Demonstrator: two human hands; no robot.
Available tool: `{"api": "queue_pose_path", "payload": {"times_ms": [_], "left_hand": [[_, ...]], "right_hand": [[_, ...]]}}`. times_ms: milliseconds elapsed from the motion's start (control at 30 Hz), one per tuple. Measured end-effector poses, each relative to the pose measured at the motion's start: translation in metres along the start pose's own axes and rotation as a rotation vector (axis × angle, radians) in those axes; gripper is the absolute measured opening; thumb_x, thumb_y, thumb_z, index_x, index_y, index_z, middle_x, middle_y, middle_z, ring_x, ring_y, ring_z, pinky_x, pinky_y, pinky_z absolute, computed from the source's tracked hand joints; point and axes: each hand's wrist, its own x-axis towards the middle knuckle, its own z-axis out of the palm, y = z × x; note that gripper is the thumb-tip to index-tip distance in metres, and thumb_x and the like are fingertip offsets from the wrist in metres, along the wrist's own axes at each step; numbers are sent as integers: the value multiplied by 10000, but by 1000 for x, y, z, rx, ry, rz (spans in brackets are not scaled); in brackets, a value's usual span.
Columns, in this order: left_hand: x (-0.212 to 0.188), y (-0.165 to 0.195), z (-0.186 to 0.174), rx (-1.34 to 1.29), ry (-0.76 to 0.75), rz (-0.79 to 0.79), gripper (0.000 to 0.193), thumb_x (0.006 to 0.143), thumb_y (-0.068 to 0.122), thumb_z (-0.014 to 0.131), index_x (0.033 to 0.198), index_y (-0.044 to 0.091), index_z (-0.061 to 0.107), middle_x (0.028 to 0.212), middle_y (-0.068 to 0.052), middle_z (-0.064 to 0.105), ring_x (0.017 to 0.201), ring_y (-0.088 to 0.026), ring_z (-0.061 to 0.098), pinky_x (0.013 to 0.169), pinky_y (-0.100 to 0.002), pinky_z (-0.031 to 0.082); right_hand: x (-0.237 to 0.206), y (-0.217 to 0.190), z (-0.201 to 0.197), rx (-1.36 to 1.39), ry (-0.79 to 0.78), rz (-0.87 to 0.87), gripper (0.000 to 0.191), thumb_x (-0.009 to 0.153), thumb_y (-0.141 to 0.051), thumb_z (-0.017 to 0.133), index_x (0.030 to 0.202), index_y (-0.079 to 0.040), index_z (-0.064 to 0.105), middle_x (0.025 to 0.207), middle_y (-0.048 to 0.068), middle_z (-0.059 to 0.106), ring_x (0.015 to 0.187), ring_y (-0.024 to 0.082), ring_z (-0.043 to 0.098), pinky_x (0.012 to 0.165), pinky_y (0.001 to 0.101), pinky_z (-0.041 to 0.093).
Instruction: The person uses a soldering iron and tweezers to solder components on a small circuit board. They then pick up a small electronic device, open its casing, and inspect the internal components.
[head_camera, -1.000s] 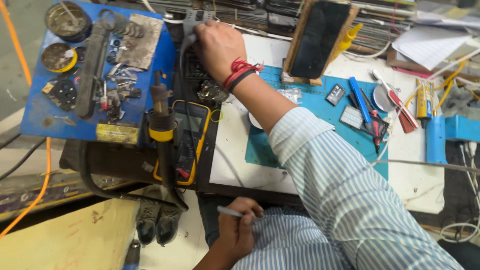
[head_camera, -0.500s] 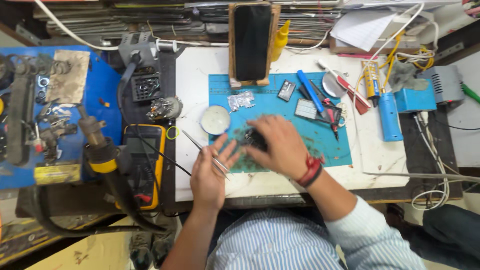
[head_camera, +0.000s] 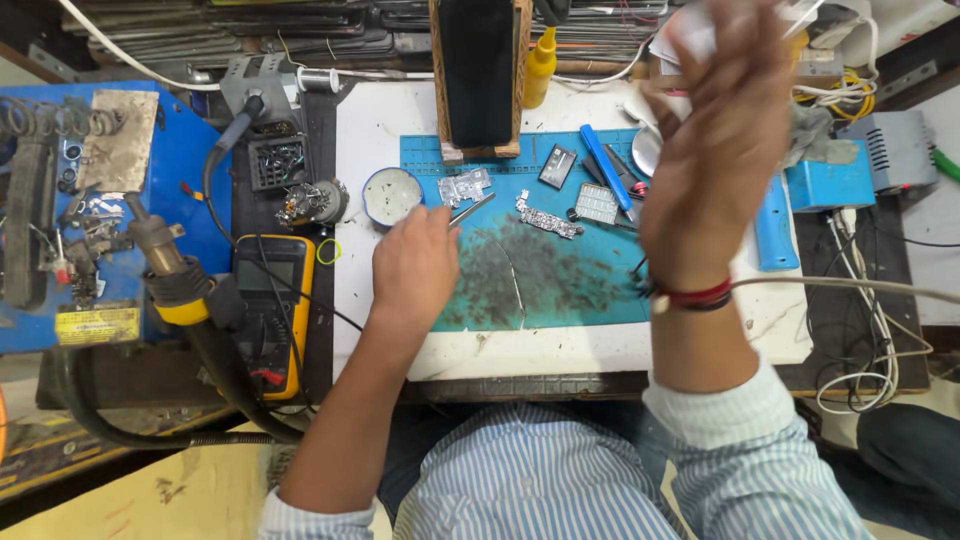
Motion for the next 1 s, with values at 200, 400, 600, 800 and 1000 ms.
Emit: {"api": "queue_pose_path", "payload": {"times_ms": [200,400,600,800,1000], "left_hand": [[21,50,-52,-746,319,267,602,951,364,792,1389,20,564,1172,-124,637,1066,-240,661,986,-351,561],[75,90,-91,-1202,562,521,260,1067,176,720,1109,-7,540,1020,-39,575,949,-111,574,881,-281,503],[81,102,-84,-1333,540,374,376,1133,79,583,784,-31,497,637,-4,457,576,-74,389,586,-255,324],[21,87,-61,-1748,216,285,215,1183,151,515,1303,-27,524,1126,-109,677,946,-151,686,859,-296,583],[-45,54,4,-1887,-36,-291,353,1110,196,440,1386,-18,492,1208,-191,681,1009,-248,709,834,-432,629]], "right_hand": [[49,-30,-7,125,0,-144,372,1186,-390,510,1463,-144,477,1417,37,513,1281,184,551,1059,364,507],[39,-36,-9,179,181,-13,328,1125,-347,570,1307,-74,580,1182,63,616,1055,183,620,903,367,531],[-36,-11,-11,-297,-177,688,509,1047,-430,514,1241,14,668,984,95,741,760,135,671,689,311,552],[-85,10,9,-846,-622,541,352,1011,-367,666,1012,-37,788,799,141,714,662,218,656,615,343,499],[-77,8,12,-992,-386,572,425,852,-336,777,1138,-28,715,923,125,735,675,225,701,623,337,538]]}}
